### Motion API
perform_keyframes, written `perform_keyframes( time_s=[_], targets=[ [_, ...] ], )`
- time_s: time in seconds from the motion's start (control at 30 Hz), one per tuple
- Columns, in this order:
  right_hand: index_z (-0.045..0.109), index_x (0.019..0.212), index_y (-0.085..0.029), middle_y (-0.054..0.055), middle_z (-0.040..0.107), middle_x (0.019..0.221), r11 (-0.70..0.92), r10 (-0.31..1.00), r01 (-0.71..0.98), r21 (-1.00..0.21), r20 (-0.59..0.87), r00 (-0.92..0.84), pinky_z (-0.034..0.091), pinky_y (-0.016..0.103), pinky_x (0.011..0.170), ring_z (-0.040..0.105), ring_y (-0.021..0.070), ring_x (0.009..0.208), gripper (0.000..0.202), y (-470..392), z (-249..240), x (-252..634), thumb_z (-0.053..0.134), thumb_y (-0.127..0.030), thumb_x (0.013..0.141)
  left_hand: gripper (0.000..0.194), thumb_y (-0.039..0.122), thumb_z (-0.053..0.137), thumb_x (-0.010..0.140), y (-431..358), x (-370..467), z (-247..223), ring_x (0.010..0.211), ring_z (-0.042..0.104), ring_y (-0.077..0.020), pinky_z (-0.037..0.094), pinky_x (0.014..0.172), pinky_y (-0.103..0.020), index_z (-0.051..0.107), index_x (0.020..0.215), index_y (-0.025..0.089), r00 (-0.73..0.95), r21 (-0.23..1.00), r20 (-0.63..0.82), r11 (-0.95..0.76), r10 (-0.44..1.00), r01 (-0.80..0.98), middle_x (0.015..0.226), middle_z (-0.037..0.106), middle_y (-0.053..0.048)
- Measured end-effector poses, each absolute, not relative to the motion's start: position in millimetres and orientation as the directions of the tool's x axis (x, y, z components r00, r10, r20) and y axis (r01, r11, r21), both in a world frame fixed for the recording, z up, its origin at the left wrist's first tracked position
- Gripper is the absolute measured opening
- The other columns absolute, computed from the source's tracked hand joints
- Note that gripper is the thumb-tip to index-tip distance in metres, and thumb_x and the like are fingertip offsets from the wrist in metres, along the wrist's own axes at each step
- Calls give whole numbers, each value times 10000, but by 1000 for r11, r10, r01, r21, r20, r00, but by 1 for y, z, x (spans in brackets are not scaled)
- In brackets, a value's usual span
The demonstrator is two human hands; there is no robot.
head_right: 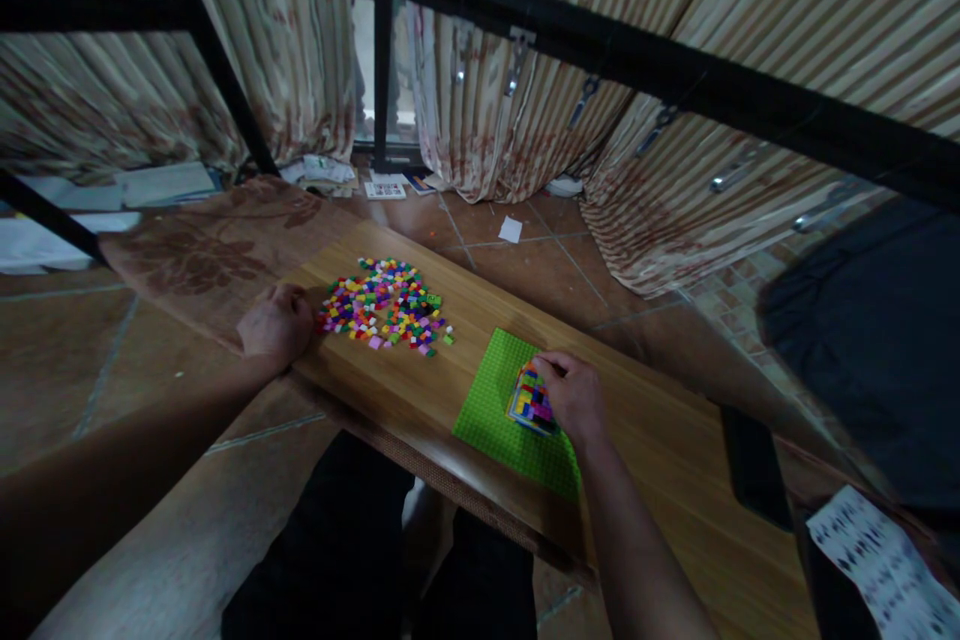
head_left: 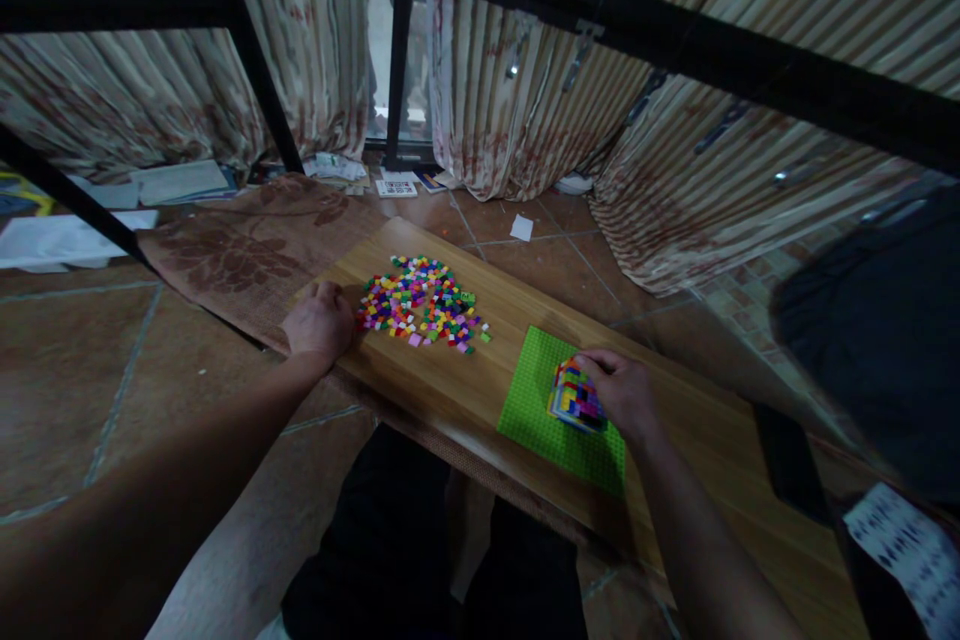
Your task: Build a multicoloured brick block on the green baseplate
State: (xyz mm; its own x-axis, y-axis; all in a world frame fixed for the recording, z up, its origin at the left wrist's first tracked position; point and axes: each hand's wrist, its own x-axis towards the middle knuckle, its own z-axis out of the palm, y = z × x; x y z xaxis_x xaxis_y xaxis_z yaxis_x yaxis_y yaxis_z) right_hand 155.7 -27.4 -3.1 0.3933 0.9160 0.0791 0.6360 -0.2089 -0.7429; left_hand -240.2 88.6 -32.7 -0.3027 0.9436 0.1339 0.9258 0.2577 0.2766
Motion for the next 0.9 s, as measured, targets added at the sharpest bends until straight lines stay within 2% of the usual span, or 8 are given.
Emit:
perform_keyframes(
  time_s=[0.33,0.53,0.63,0.7,0.8,0.9],
  targets=[
    [735,769,-187,40,718,729,-221,909,570,-791,46,415,499,319,663,654,190,676,286,-28,4,150,664,-455,701,333,298,347,908,90,-242,-34,986,618,-290,471,726,-369,619,1082,217,-305,299,139,254,942,920,1156,626,-111],
    [733,833,-159,68,733,803,-240,858,473,-848,43,512,517,330,677,673,211,733,374,-32,3,156,633,-504,730,332,298,349,910,89,-242,-34,1019,610,-279,466,726,-352,609,1098,212,-304,300,132,254,943,920,1161,627,-107],
    [724,839,-148,87,733,830,-201,791,417,-886,104,603,516,340,699,676,230,774,407,-34,11,161,620,-530,745,332,293,347,911,90,-242,-35,990,619,-274,463,708,-347,605,1100,205,-298,306,138,245,945,920,1146,632,-108],
    [719,833,-147,92,732,844,-146,746,449,-881,200,635,510,347,733,672,241,813,395,-36,20,156,625,-522,747,327,288,349,911,90,-242,-36,974,623,-268,460,707,-343,605,1094,201,-299,307,153,242,942,920,1149,630,-108],
    [712,843,-165,87,727,862,-93,753,564,-821,312,579,502,346,751,663,232,821,348,-41,30,128,589,-486,795,316,291,354,915,89,-243,-37,958,626,-262,459,708,-340,608,1081,203,-298,311,164,238,940,920,1131,632,-107],
    [704,889,-209,62,712,911,31,879,652,-758,330,343,495,338,781,651,211,849,282,-45,28,84,547,-439,846,310,282,357,917,89,-243,-38,947,626,-256,459,705,-335,606,1084,203,-283,323,152,223,947,920,1115,631,-108]
  ],
)
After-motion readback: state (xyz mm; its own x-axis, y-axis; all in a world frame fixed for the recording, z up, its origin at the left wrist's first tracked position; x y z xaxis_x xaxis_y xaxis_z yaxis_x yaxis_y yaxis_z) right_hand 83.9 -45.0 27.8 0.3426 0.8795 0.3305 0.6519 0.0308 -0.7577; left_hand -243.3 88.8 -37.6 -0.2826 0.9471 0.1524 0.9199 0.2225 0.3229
